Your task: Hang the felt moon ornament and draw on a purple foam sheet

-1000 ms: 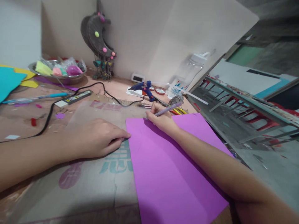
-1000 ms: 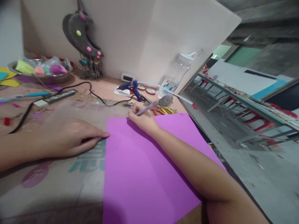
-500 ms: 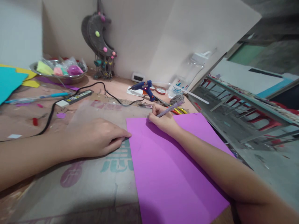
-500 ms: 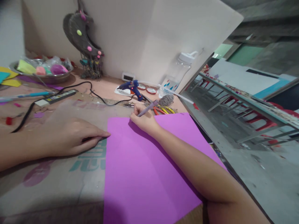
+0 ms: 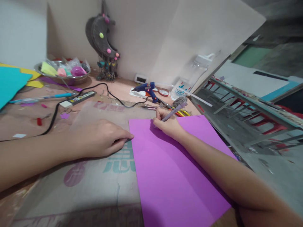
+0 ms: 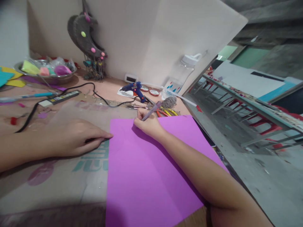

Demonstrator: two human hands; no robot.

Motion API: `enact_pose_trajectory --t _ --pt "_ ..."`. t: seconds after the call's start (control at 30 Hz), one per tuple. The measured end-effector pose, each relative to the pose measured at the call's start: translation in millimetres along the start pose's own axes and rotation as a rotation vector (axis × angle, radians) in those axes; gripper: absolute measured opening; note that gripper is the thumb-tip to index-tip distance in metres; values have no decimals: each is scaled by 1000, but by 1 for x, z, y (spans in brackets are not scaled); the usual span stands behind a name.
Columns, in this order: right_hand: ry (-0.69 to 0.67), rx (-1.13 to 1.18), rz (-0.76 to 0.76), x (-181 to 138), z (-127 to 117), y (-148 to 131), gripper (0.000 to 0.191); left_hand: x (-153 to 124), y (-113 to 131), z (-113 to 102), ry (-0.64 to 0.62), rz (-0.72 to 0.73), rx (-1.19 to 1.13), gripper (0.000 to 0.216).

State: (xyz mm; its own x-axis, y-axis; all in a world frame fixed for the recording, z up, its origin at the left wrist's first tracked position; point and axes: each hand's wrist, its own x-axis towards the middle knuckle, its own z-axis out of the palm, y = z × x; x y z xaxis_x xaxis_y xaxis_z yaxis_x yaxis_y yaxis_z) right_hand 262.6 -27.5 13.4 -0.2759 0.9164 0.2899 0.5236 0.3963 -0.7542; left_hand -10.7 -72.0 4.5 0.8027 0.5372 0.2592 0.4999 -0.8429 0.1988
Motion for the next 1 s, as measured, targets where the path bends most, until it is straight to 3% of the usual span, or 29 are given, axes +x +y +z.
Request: enact_pose_trajectory --t 0.27,0.37,0.57,1.0 --pt "-80 110 201 -16 -8 -12 32 1 1 -1 -23 -31 -45 39" --pt "-96 132 187 -19 -8 -12 34 1 0 0 -33 -32 -17 40" --pt "52 -21 174 -18 -5 -4 31 0 -1 1 -21 -46 -47 39" --pt "28 -15 140 -16 -3 -2 32 -1 -2 3 -45 -57 -46 42"
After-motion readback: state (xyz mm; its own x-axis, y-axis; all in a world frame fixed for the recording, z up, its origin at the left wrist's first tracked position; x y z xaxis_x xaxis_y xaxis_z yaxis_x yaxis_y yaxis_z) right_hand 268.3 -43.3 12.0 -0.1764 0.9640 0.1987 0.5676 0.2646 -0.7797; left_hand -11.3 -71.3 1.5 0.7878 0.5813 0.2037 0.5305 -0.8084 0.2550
